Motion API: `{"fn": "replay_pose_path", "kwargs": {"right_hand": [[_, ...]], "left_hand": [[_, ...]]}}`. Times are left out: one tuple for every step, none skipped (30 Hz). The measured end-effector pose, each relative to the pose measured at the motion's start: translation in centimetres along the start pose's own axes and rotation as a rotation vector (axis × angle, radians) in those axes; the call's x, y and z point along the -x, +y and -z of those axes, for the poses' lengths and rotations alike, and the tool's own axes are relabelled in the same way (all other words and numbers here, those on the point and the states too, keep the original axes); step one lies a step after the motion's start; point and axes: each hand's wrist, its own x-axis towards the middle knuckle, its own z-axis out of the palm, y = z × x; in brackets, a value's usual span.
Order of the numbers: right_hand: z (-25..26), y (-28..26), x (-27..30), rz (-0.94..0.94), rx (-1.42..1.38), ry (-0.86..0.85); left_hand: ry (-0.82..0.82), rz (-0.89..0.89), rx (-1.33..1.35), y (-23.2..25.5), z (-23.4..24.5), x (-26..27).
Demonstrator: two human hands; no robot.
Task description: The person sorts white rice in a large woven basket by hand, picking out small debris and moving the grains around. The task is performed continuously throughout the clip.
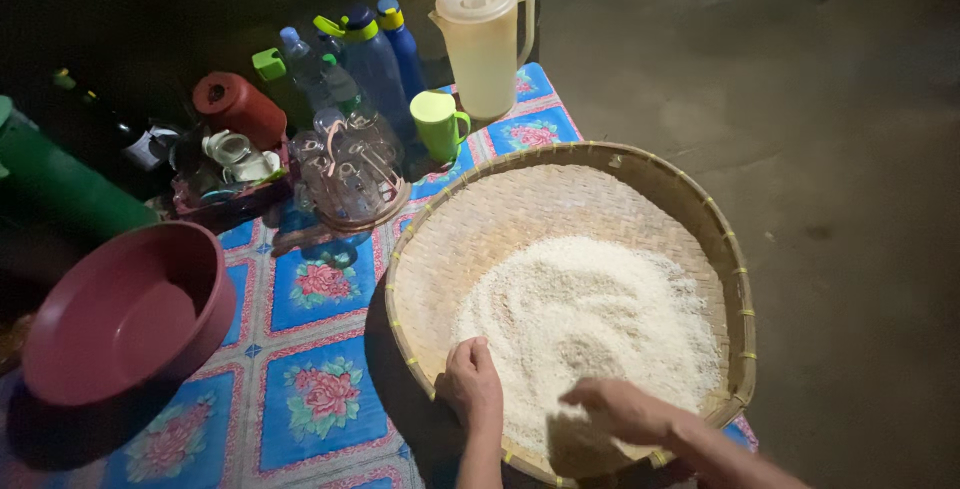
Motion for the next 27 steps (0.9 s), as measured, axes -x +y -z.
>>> {"fn": "replay_pose_path", "kwargs": {"right_hand": [[0.1,-1.5,1.5,-0.078,-0.078,-0.026],[0.1,-2.6,3.2,-0.156,-0.157,-0.051],[0.1,-3.4,4.1,-0.234,-0.236,-0.079],[-0.1,-3.7,4.1,-0.125,-0.203,-0.095],[-0.8,-3.4,3.7,-0.017,-0.169,-0.109],[-1.5,-2.6,3.0,0.092,-0.136,-0.124],[-2.3,-1.6,1.8,0.266,-0.095,-0.16],[-2.9,-0.5,0.5,0.44,-0.054,-0.193],[-3.2,0.5,-0.4,0.615,-0.01,-0.224],[-3.7,1.1,-0.8,0.548,0.02,-0.179],[-4.4,1.1,-1.1,0.482,0.049,-0.135],[-4.8,0.7,-1.3,0.416,0.079,-0.09],[-4.8,0.2,-1.6,0.438,0.116,-0.051],[-4.8,-0.7,-1.8,0.461,0.154,-0.012],[-4.7,-1.6,-1.9,0.483,0.191,0.028],[-4.5,-2.6,-2.2,0.414,0.32,-0.054],[-4.0,-3.5,-2.9,0.344,0.448,-0.137],[-3.8,-3.9,-3.4,0.273,0.576,-0.22],[-3.7,-3.6,-3.6,0.297,0.47,-0.119],[-3.7,-2.9,-4.1,0.321,0.364,-0.019],[-3.8,-1.9,-5.0,0.343,0.256,0.08],[-3.9,-0.8,-6.3,0.337,0.234,0.104],[-4.1,0.3,-7.8,0.331,0.213,0.129],[-4.3,1.5,-9.0,0.326,0.192,0.153],[-4.4,2.6,-9.9,0.311,0.176,0.181],[-4.0,3.6,-10.8,0.296,0.161,0.209],[-3.6,4.3,-11.6,0.281,0.146,0.237]], "left_hand": [[-0.01,0.007,-0.022,0.1,0.1,-0.1],[-0.02,0.014,-0.045,0.3,0.2,-0.1],[-0.029,0.022,-0.069,0.4,0.4,-0.1],[-0.02,0.015,-0.087,0.6,0.6,-0.1],[-0.011,0.007,-0.105,0.7,0.7,0.0],[-0.002,0.0,-0.122,0.9,0.7,0.0],[0.001,-0.008,-0.109,0.9,0.7,0.0],[0.005,-0.016,-0.095,0.8,0.7,0.0],[0.009,-0.024,-0.082,0.7,0.7,0.0],[0.017,-0.029,-0.075,0.5,0.5,0.0],[0.025,-0.034,-0.07,0.4,0.4,0.0],[0.033,-0.038,-0.066,0.2,0.3,0.0],[0.023,-0.029,-0.066,0.1,0.2,-0.1],[0.012,-0.02,-0.066,0.0,0.2,-0.2],[0.001,-0.011,-0.067,-0.1,0.2,-0.3],[-0.003,-0.005,-0.074,-0.1,0.3,-0.3],[-0.009,0.002,-0.081,0.0,0.3,-0.2],[-0.014,0.009,-0.088,0.0,0.3,-0.1],[-0.001,-0.003,-0.083,0.1,0.3,-0.2],[0.012,-0.016,-0.078,0.1,0.2,-0.2],[0.023,-0.027,-0.073,0.0,0.2,-0.2],[0.023,-0.03,-0.056,-0.1,0.1,-0.3],[0.024,-0.033,-0.039,-0.2,0.1,-0.3],[0.024,-0.036,-0.023,-0.3,0.1,-0.3],[0.019,-0.024,-0.043,-0.4,0.0,-0.3],[0.015,-0.011,-0.063,-0.4,0.0,-0.4],[0.01,0.0,-0.083,-0.4,0.0,-0.4]]}}
